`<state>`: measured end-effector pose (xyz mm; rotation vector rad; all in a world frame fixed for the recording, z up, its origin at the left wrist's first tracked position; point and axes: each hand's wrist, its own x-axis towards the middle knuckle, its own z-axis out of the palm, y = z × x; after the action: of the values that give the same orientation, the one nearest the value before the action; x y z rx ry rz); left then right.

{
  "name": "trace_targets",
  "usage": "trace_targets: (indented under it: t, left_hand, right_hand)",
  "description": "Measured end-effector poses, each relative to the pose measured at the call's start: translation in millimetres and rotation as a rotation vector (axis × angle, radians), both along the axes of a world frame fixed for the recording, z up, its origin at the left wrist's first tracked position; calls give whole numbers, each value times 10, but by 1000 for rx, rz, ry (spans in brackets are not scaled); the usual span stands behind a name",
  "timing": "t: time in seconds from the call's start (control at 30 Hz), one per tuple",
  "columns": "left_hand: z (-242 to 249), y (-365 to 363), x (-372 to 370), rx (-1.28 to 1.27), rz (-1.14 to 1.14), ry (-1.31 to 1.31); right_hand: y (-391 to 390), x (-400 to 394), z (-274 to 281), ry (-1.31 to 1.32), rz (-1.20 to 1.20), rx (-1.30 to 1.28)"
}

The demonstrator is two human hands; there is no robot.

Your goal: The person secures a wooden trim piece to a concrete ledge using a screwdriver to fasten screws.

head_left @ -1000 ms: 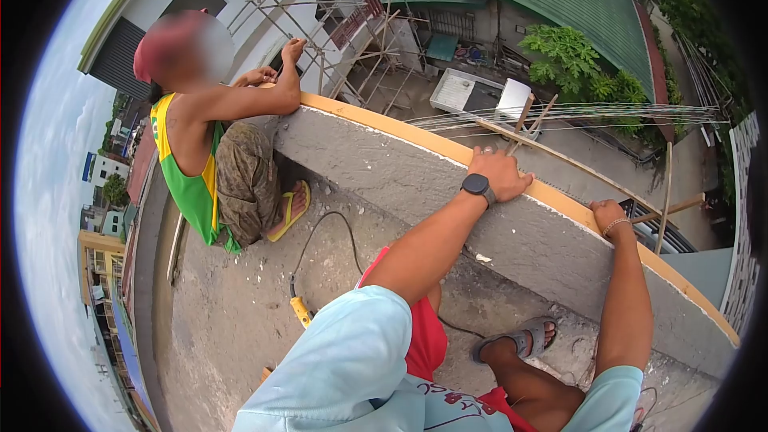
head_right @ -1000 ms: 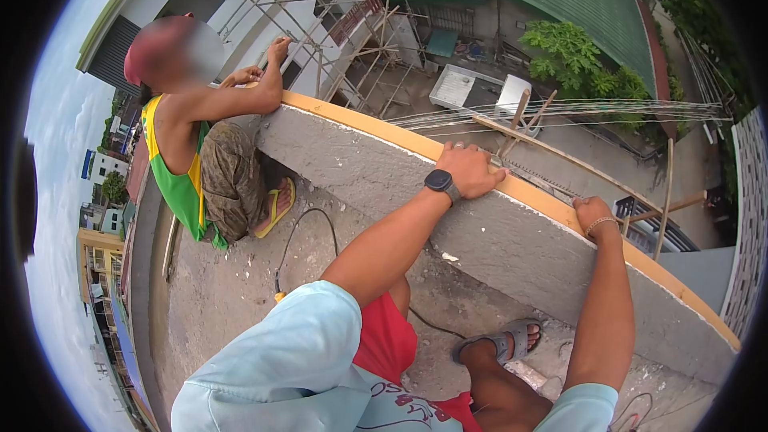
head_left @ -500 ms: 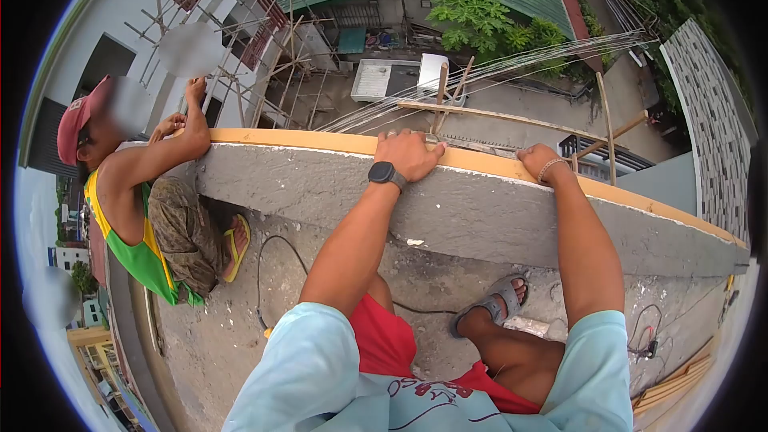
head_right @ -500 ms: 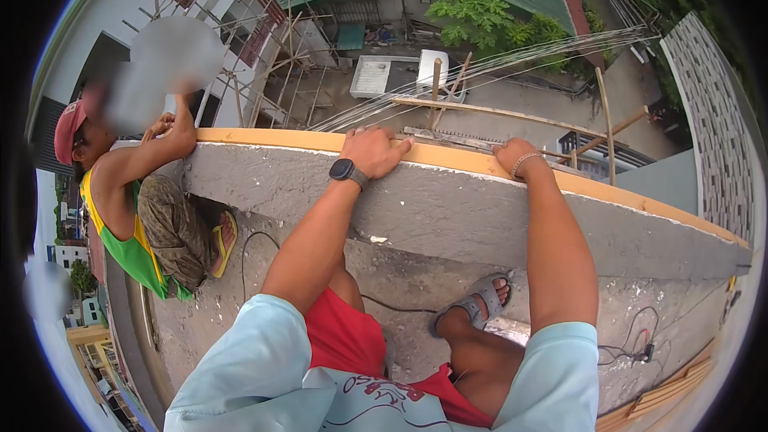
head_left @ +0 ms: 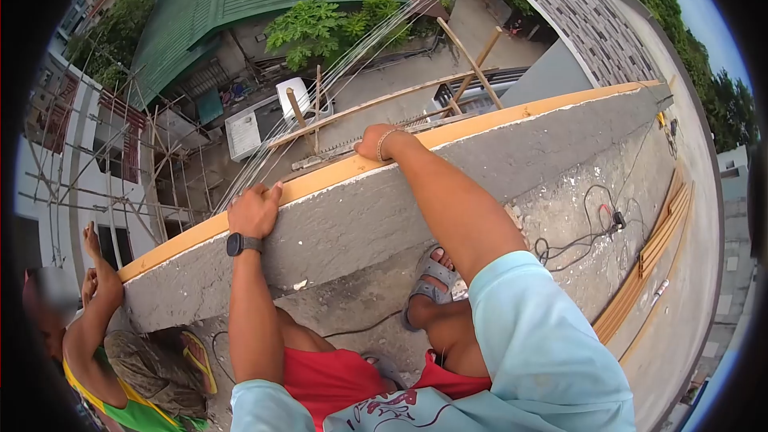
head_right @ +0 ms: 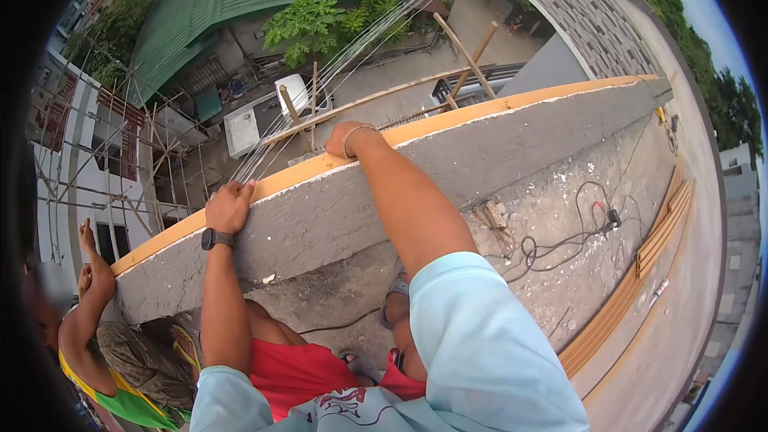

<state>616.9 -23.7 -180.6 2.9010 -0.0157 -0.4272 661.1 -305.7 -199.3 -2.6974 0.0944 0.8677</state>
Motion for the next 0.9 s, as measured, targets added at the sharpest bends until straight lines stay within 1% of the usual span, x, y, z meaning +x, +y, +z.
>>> trace_targets:
  t: [0.13, 0.23, 0.3, 0.5, 0.73, 0.8, 0.9]
  left_hand:
    - [-10, 6, -6, -30, -8, -34]
    - [5, 2, -2, -8, -12, -12]
    - [6, -2, -2, -1, -8, -12]
    - [-6, 3, -1, 2, -4, -16]
    - [-9, 1, 8, 9, -2, -11]
    - [-3, -4, 4, 7, -7, -15]
    - [8, -4, -5, 8, -8, -13]
  right_hand:
    - [5, -19, 52, 5, -4, -3]
    - [0, -20, 46, 3, 0, -15]
    - [-18, -23, 27, -6, 4, 33]
    - [-20, -35, 72, 9, -1, 57]
    - [0, -53, 114, 15, -16, 59]
    - [10, -55, 122, -3, 12, 6]
    - [7, -57, 128, 3, 6, 15]
